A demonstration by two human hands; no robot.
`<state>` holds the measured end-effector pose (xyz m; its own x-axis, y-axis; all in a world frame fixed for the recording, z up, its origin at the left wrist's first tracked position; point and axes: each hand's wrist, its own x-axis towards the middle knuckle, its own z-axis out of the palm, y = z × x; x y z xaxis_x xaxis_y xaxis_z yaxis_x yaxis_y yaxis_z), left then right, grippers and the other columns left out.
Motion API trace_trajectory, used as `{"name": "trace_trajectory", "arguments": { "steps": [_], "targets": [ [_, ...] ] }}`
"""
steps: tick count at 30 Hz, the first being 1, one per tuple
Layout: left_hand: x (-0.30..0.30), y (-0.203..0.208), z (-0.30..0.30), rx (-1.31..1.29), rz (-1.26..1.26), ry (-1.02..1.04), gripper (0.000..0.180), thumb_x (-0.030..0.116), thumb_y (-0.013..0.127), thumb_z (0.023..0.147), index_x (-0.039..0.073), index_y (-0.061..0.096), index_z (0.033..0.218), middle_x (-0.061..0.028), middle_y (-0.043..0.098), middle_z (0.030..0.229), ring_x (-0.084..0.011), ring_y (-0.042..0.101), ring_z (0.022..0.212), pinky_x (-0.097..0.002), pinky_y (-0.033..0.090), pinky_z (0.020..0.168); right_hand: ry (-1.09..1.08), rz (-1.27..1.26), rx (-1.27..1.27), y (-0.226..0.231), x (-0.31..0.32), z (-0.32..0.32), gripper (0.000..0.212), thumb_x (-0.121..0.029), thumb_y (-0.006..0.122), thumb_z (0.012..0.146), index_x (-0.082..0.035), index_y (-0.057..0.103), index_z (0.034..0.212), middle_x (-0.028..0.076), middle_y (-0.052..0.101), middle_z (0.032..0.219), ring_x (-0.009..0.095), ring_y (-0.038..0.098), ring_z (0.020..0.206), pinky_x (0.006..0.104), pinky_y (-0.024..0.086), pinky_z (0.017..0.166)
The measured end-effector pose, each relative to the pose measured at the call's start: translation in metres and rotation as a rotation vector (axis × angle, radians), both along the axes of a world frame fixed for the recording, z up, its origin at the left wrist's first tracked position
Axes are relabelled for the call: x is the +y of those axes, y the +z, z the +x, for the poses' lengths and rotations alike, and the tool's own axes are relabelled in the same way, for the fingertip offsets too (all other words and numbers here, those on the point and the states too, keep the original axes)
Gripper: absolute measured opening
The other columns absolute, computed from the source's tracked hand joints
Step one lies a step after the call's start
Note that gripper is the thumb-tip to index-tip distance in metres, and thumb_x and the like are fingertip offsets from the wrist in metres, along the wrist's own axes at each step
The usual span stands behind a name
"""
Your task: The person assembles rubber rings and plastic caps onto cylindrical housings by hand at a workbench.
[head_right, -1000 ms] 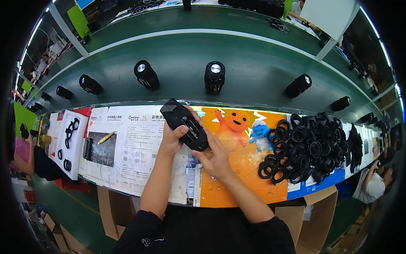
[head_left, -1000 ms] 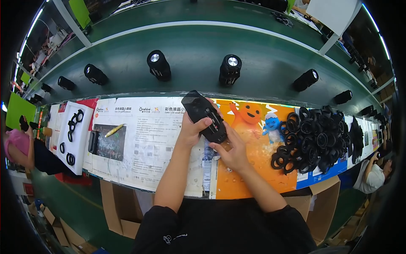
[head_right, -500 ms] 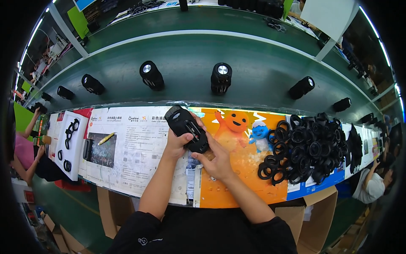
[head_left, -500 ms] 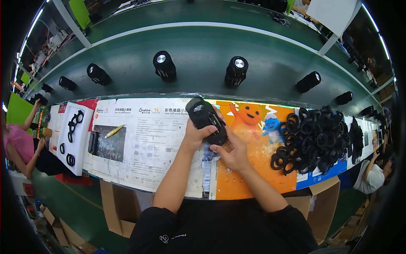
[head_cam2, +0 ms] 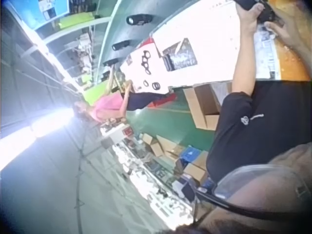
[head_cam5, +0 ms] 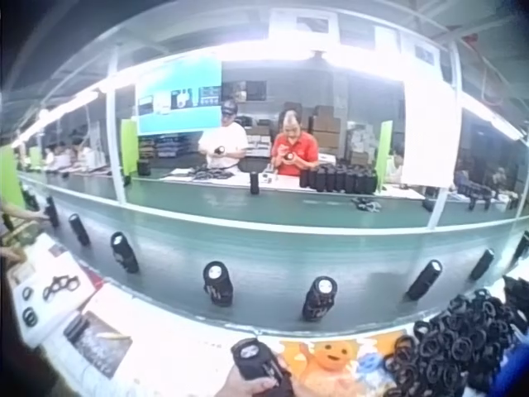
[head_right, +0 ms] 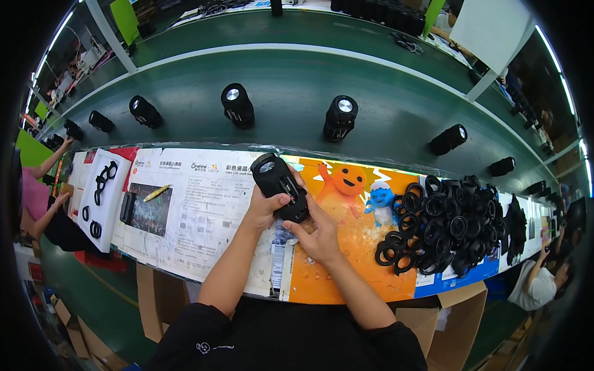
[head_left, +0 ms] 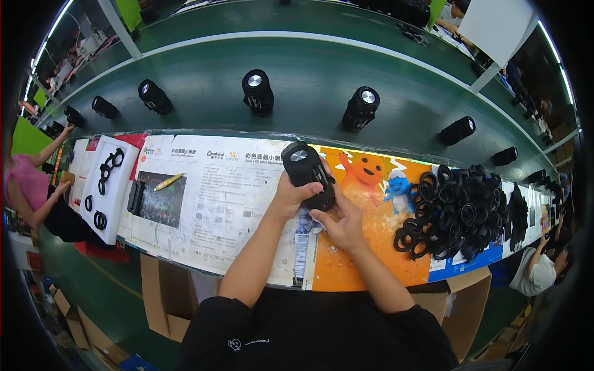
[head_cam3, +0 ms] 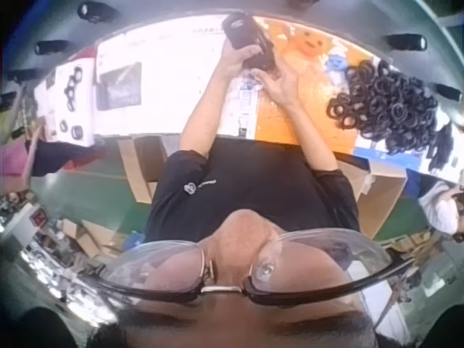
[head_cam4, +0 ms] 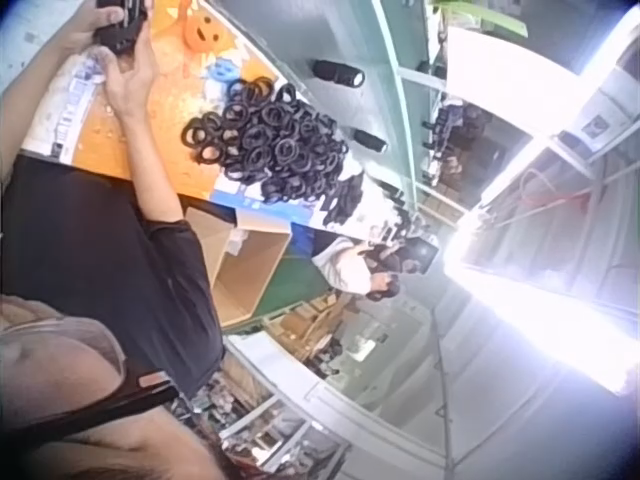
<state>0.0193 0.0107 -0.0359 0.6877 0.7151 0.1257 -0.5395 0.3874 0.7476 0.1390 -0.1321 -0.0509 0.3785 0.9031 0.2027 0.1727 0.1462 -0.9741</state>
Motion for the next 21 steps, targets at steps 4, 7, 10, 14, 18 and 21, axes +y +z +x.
{"name": "trace_trajectory", "arguments": {
  "steps": [4, 7, 10, 14, 18, 21],
  "targets": [
    [-0.001, 0.0, 0.001, 0.049, -0.006, -0.017, 0.074, 0.022, 0.1, 0.08, 0.006, 0.059, 0.138, -0.0105, 0.074, 0.12, -0.0245, 0.072, 0.117, -0.0402, 0.06, 0.106, -0.004, 0.019, 0.002, 0.001, -0.001, 0.0, 0.084, -0.013, 0.094, 0.092, 0.013, 0.052, 0.159, 0.027, 0.073, 0.139, 0.028, 0.074, 0.127, 0.0374, 0.058, 0.109],
    [-0.001, -0.001, 0.005, 0.032, 0.007, -0.045, 0.071, 0.02, 0.099, 0.081, 0.006, 0.059, 0.138, -0.0111, 0.074, 0.12, -0.0256, 0.072, 0.117, -0.0412, 0.06, 0.107, -0.017, 0.021, -0.01, 0.002, -0.003, 0.003, 0.083, -0.014, 0.094, 0.092, 0.013, 0.052, 0.159, 0.027, 0.073, 0.139, 0.028, 0.075, 0.126, 0.0377, 0.058, 0.108],
    [-0.004, 0.002, 0.004, 0.06, -0.028, -0.017, 0.069, 0.018, 0.095, 0.082, 0.006, 0.058, 0.139, -0.012, 0.073, 0.12, -0.0267, 0.072, 0.117, -0.0425, 0.061, 0.107, 0.009, -0.002, 0.032, -0.003, -0.001, 0.003, 0.084, -0.019, 0.093, 0.094, 0.012, 0.05, 0.16, 0.025, 0.074, 0.136, 0.029, 0.074, 0.127, 0.0387, 0.058, 0.109],
    [0.0, 0.005, -0.002, 0.036, -0.035, 0.02, 0.064, 0.024, 0.094, 0.086, 0.006, 0.06, 0.136, -0.0114, 0.073, 0.117, -0.0255, 0.073, 0.112, -0.0405, 0.062, 0.103, 0.063, -0.081, -0.005, 0.021, 0.0, 0.004, 0.078, -0.026, 0.092, 0.095, 0.003, 0.057, 0.159, 0.024, 0.075, 0.134, 0.032, 0.075, 0.124, 0.0408, 0.059, 0.106],
    [0.004, 0.0, 0.008, 0.116, -0.032, -0.001, 0.061, 0.024, 0.094, 0.087, 0.005, 0.061, 0.135, -0.0114, 0.074, 0.117, -0.0244, 0.074, 0.111, -0.0392, 0.063, 0.1, -0.089, -0.038, -0.49, 0.045, -0.02, 0.045, 0.032, -0.016, 0.083, 0.099, -0.004, 0.079, 0.129, 0.016, 0.079, 0.125, 0.036, 0.075, 0.114, 0.0434, 0.058, 0.101],
    [0.006, 0.0, 0.007, 0.126, -0.027, 0.005, 0.059, 0.025, 0.093, 0.088, 0.005, 0.062, 0.135, -0.011, 0.074, 0.117, -0.024, 0.073, 0.112, -0.0398, 0.065, 0.098, -0.307, -0.079, -0.706, 0.069, -0.044, 0.097, 0.017, -0.009, 0.079, 0.1, -0.005, 0.08, 0.117, 0.014, 0.076, 0.114, 0.035, 0.071, 0.113, 0.0455, 0.056, 0.102]
  ]
}}
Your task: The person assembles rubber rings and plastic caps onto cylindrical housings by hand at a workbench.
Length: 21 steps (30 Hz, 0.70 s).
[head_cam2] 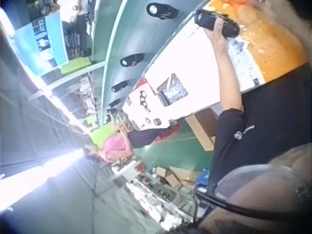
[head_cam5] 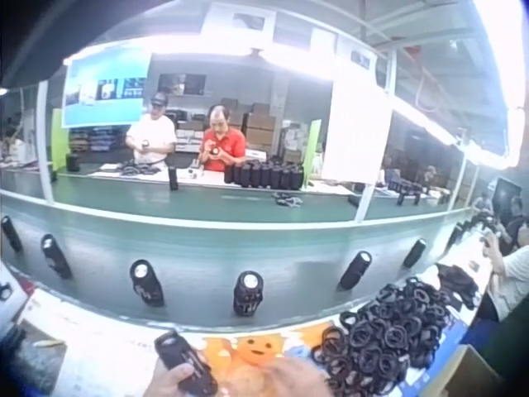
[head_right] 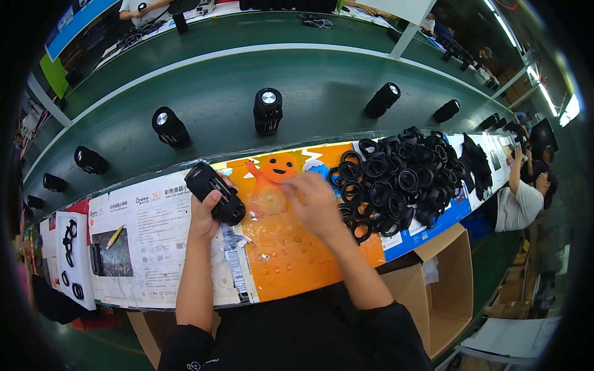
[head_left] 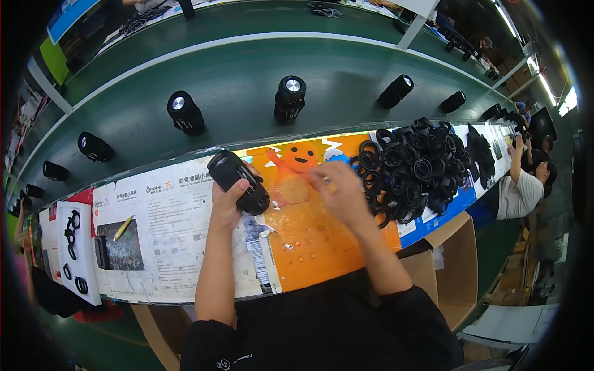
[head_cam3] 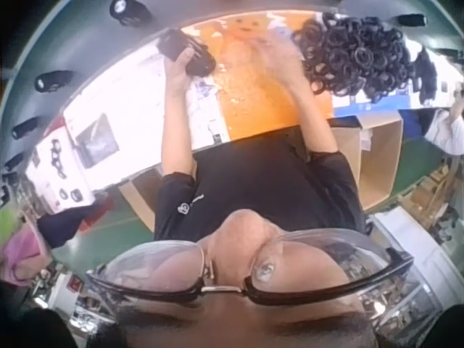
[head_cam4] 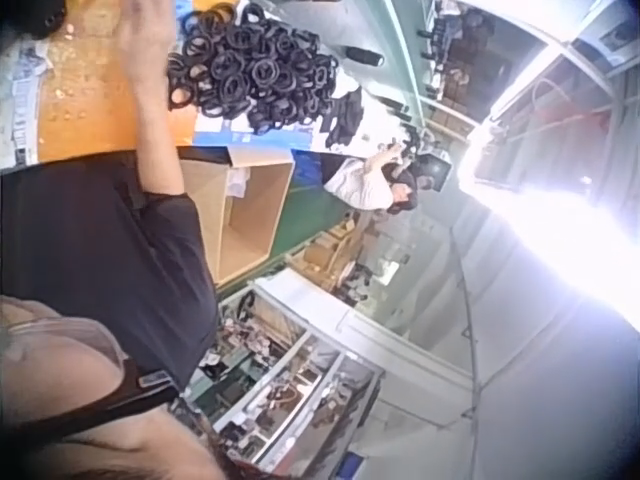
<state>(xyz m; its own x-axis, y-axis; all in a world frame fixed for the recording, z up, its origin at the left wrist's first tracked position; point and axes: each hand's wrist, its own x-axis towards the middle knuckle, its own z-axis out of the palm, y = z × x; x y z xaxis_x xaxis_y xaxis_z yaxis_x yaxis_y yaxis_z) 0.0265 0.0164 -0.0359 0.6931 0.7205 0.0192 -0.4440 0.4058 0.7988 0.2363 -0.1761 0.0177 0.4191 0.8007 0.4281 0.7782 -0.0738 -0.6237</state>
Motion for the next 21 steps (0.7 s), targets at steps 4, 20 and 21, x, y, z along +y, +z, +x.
{"name": "trace_trajectory", "arguments": {
  "steps": [4, 20, 21],
  "targets": [
    [-0.002, 0.005, 0.002, 0.063, 0.04, -0.014, 0.062, 0.03, 0.091, 0.09, 0.006, 0.059, 0.138, -0.0122, 0.074, 0.116, -0.025, 0.073, 0.111, -0.039, 0.061, 0.103, -0.24, -0.113, -0.224, 0.028, -0.035, 0.066, 0.018, -0.007, 0.08, 0.095, -0.003, 0.079, 0.113, 0.014, 0.072, 0.107, 0.037, 0.067, 0.109, 0.0465, 0.055, 0.099],
    [0.003, 0.004, 0.0, -0.005, 0.069, -0.012, 0.091, 0.082, 0.066, 0.098, 0.003, 0.059, 0.143, -0.0151, 0.073, 0.124, -0.0273, 0.076, 0.113, -0.0433, 0.067, 0.095, -0.355, -0.661, -0.327, 0.041, -0.052, 0.112, 0.016, -0.019, 0.091, 0.084, -0.006, 0.086, 0.092, 0.016, 0.069, 0.104, 0.036, 0.07, 0.105, 0.0487, 0.058, 0.095],
    [0.005, 0.003, -0.002, 0.011, 0.066, -0.02, 0.088, 0.079, 0.064, 0.101, 0.002, 0.059, 0.143, -0.0159, 0.073, 0.125, -0.0281, 0.076, 0.113, -0.0439, 0.068, 0.095, -0.352, -0.66, -0.328, 0.042, -0.051, 0.112, 0.016, -0.019, 0.091, 0.084, -0.006, 0.086, 0.092, 0.016, 0.069, 0.104, 0.036, 0.07, 0.105, 0.0487, 0.058, 0.095]
  ]
}}
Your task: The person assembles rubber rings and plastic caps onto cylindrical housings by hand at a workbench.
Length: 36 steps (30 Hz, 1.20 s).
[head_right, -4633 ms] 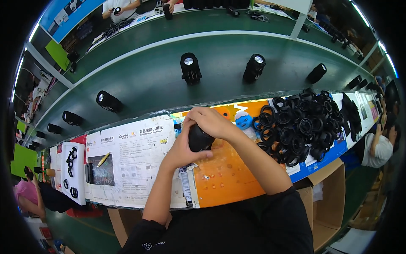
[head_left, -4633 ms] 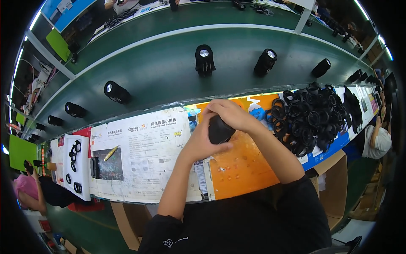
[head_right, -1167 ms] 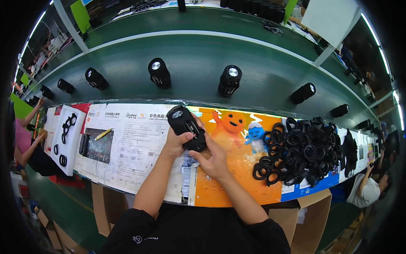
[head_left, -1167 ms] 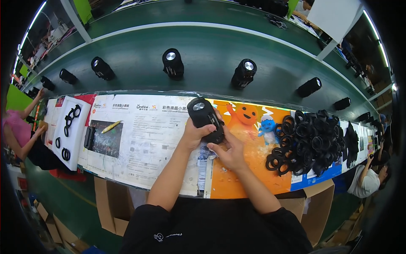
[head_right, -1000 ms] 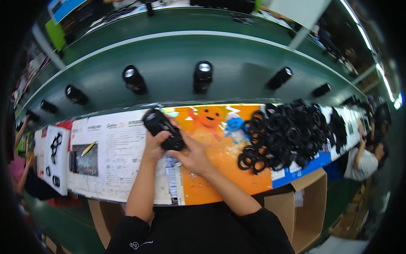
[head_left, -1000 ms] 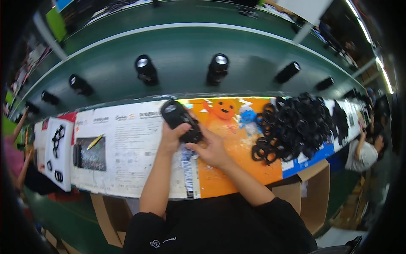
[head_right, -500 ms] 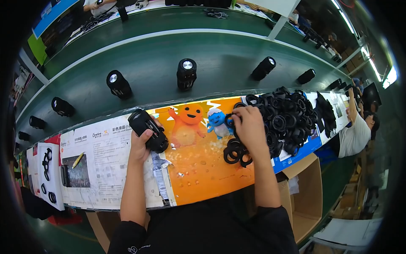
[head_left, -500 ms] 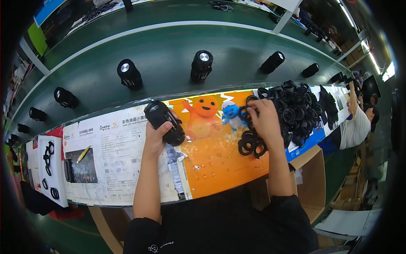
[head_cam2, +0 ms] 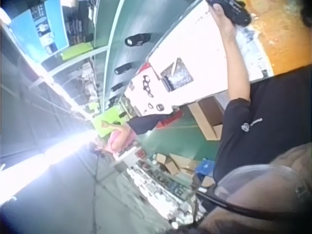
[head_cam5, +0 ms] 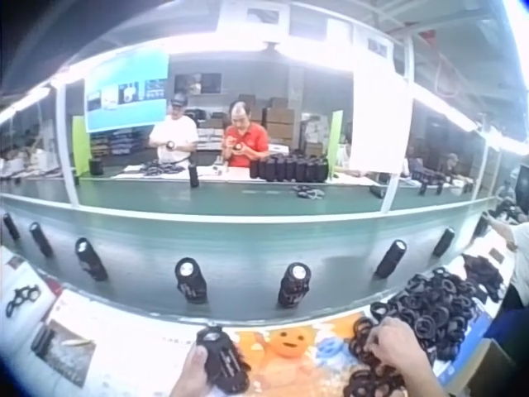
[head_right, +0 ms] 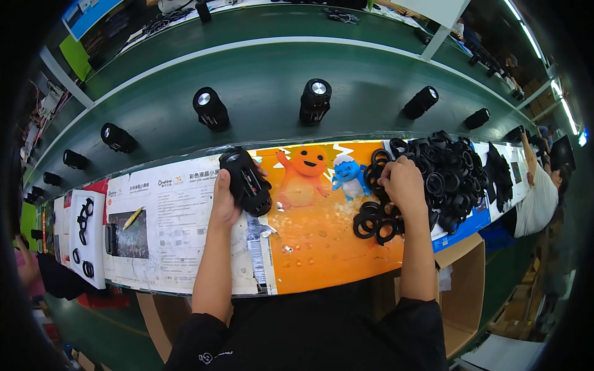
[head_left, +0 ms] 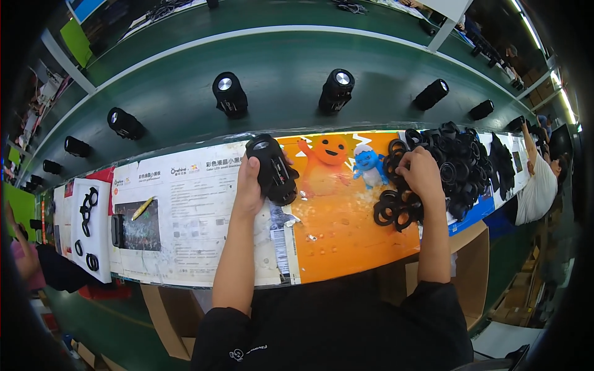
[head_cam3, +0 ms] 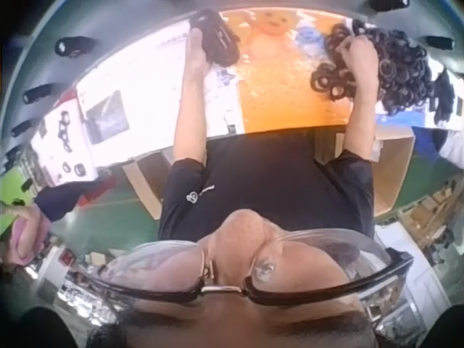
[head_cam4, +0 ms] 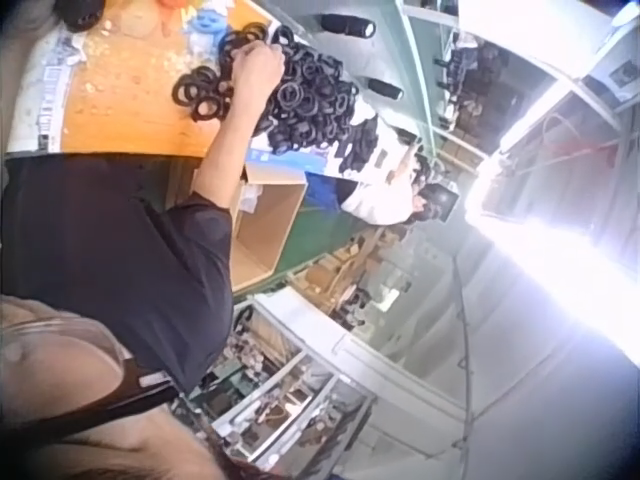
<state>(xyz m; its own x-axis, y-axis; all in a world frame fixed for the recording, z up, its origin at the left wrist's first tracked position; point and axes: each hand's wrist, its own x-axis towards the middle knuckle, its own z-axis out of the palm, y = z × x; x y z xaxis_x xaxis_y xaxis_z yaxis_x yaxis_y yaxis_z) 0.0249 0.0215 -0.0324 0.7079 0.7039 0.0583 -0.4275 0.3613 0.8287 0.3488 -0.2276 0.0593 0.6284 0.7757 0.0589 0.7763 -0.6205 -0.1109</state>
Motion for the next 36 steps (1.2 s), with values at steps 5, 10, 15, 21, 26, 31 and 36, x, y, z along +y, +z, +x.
{"name": "trace_trajectory", "arguments": {
  "steps": [5, 10, 15, 21, 26, 31, 36],
  "targets": [
    [-0.002, -0.002, 0.004, 0.009, -0.057, 0.026, 0.082, 0.074, 0.059, 0.107, 0.0, 0.061, 0.142, -0.0179, 0.075, 0.122, -0.0287, 0.078, 0.11, -0.0436, 0.068, 0.093, -0.032, 0.113, 0.136, 0.007, 0.007, -0.002, 0.023, -0.024, 0.089, 0.091, -0.003, 0.08, 0.095, 0.016, 0.07, 0.105, 0.037, 0.07, 0.106, 0.0474, 0.058, 0.096],
    [0.001, -0.007, -0.001, 0.042, -0.05, 0.04, 0.083, 0.076, 0.053, 0.108, -0.001, 0.064, 0.138, -0.0197, 0.079, 0.111, -0.0274, 0.081, 0.1, -0.0401, 0.069, 0.088, 0.107, 0.053, -0.041, -0.011, 0.023, -0.008, 0.048, -0.031, 0.089, 0.091, -0.006, 0.075, 0.129, 0.016, 0.072, 0.123, 0.041, 0.069, 0.115, 0.0481, 0.056, 0.104],
    [-0.002, -0.006, 0.005, 0.032, -0.05, 0.035, 0.084, 0.076, 0.054, 0.108, -0.001, 0.064, 0.138, -0.0186, 0.078, 0.11, -0.0277, 0.08, 0.101, -0.0402, 0.069, 0.088, 0.066, 0.061, 0.0, -0.02, 0.018, 0.012, 0.037, -0.02, 0.082, 0.096, -0.006, 0.075, 0.129, 0.019, 0.078, 0.109, 0.04, 0.075, 0.105, 0.0494, 0.059, 0.096],
    [-0.001, -0.005, 0.003, 0.049, -0.091, 0.052, 0.079, 0.072, 0.05, 0.111, -0.001, 0.064, 0.137, -0.0184, 0.078, 0.11, -0.0273, 0.08, 0.1, -0.0399, 0.068, 0.088, 0.072, 0.405, 0.488, 0.02, 0.052, -0.048, 0.03, -0.014, 0.076, 0.106, -0.007, 0.072, 0.135, 0.017, 0.082, 0.101, 0.022, 0.08, 0.091, 0.0362, 0.061, 0.081],
    [0.005, -0.011, 0.004, -0.027, -0.182, -0.011, 0.072, 0.065, 0.049, 0.112, -0.001, 0.063, 0.138, -0.0182, 0.077, 0.114, -0.0282, 0.08, 0.1, -0.0407, 0.068, 0.087, 0.097, 0.612, 0.841, -0.06, 0.085, -0.105, 0.037, -0.021, 0.086, 0.101, -0.005, 0.075, 0.133, 0.013, 0.079, 0.114, 0.019, 0.078, 0.095, 0.0308, 0.061, 0.083],
    [-0.001, -0.007, 0.004, 0.011, -0.169, 0.037, 0.081, 0.074, 0.047, 0.109, -0.001, 0.065, 0.133, -0.0171, 0.078, 0.109, -0.0259, 0.079, 0.099, -0.0389, 0.067, 0.086, 0.241, 0.539, 0.837, -0.05, 0.08, -0.113, 0.028, -0.015, 0.083, 0.102, -0.002, 0.079, 0.126, 0.018, 0.062, 0.152, 0.022, 0.073, 0.117, 0.0352, 0.062, 0.094],
    [-0.002, 0.001, 0.0, 0.022, -0.029, 0.06, 0.077, 0.064, 0.082, 0.097, 0.0, 0.062, 0.135, -0.0142, 0.076, 0.117, -0.026, 0.08, 0.1, -0.0399, 0.069, 0.085, 0.461, 0.279, 0.561, -0.045, 0.062, -0.101, 0.027, -0.011, 0.082, 0.099, -0.004, 0.08, 0.125, 0.016, 0.06, 0.154, 0.032, 0.071, 0.128, 0.0433, 0.057, 0.109]
  ]
}}
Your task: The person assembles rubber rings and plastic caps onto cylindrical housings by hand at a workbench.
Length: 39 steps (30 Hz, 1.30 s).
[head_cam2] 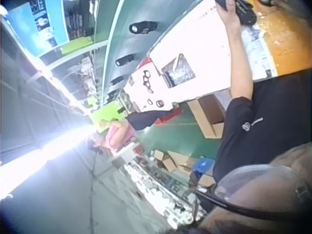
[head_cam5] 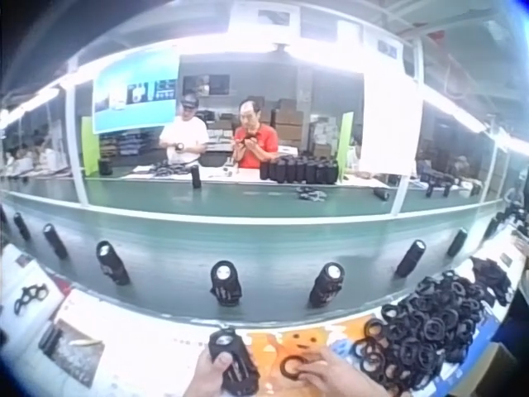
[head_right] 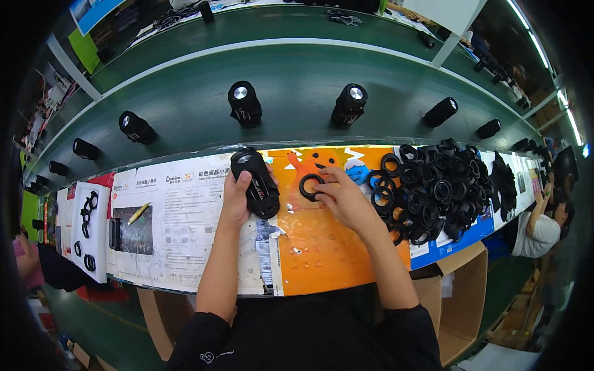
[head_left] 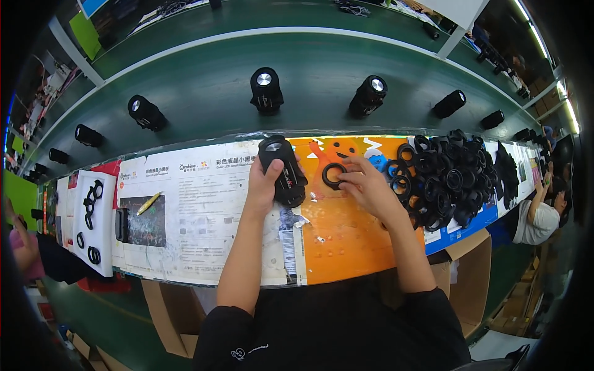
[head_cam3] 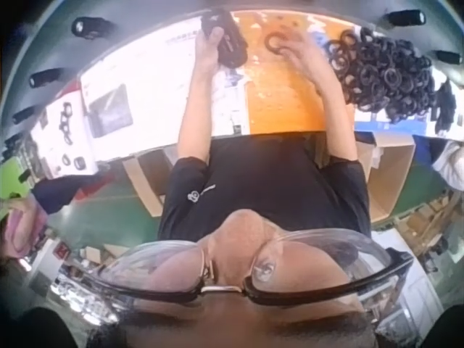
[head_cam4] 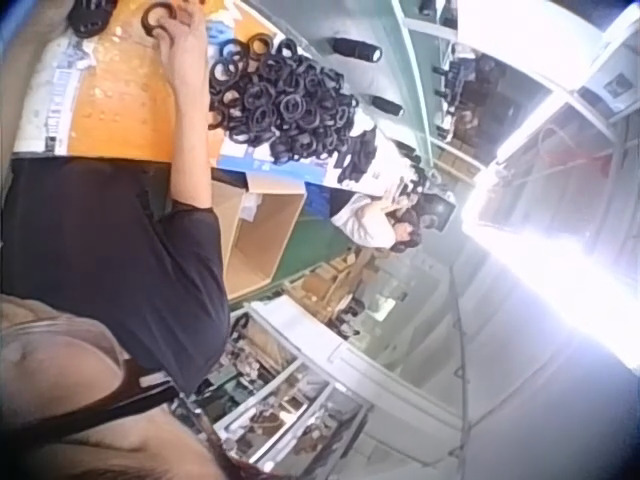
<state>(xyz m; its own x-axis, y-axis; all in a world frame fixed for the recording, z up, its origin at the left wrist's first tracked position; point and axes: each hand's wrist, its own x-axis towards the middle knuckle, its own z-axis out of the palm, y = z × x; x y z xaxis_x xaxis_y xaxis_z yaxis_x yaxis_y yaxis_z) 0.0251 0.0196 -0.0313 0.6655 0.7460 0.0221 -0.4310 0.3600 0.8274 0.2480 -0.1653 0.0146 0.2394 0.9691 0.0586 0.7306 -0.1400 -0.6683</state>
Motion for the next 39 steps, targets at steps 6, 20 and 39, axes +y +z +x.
{"name": "trace_trajectory", "arguments": {
  "steps": [6, 20, 39],
  "targets": [
    [-0.006, 0.011, 0.005, -0.016, -0.009, -0.031, 0.065, 0.041, 0.088, 0.098, 0.003, 0.057, 0.14, -0.0156, 0.076, 0.118, -0.0269, 0.08, 0.096, -0.0414, 0.07, 0.083, 0.094, 0.123, -0.098, 0.02, 0.014, 0.009, 0.016, -0.01, 0.079, 0.102, -0.002, 0.078, 0.116, 0.017, 0.066, 0.151, 0.034, 0.071, 0.128, 0.0407, 0.058, 0.108],
    [-0.013, 0.015, 0.004, 0.263, 0.255, -0.081, 0.077, 0.035, 0.095, 0.088, 0.003, 0.058, 0.148, -0.0099, 0.071, 0.125, -0.0201, 0.072, 0.109, -0.0352, 0.061, 0.095, 0.347, 0.013, 0.551, 0.091, 0.097, 0.002, 0.018, -0.016, 0.075, 0.109, 0.001, 0.075, 0.117, 0.017, 0.075, 0.145, 0.021, 0.074, 0.124, 0.0365, 0.058, 0.109],
    [-0.008, 0.002, 0.005, 0.206, 0.247, -0.104, 0.088, 0.052, 0.097, 0.085, 0.003, 0.058, 0.149, -0.0119, 0.071, 0.125, -0.021, 0.073, 0.109, -0.0343, 0.062, 0.095, 0.475, 0.09, 0.007, 0.11, 0.084, -0.007, 0.023, -0.011, 0.083, 0.095, -0.005, 0.08, 0.118, 0.015, 0.073, 0.15, 0.038, 0.07, 0.136, 0.0481, 0.058, 0.113]
  ]
}}
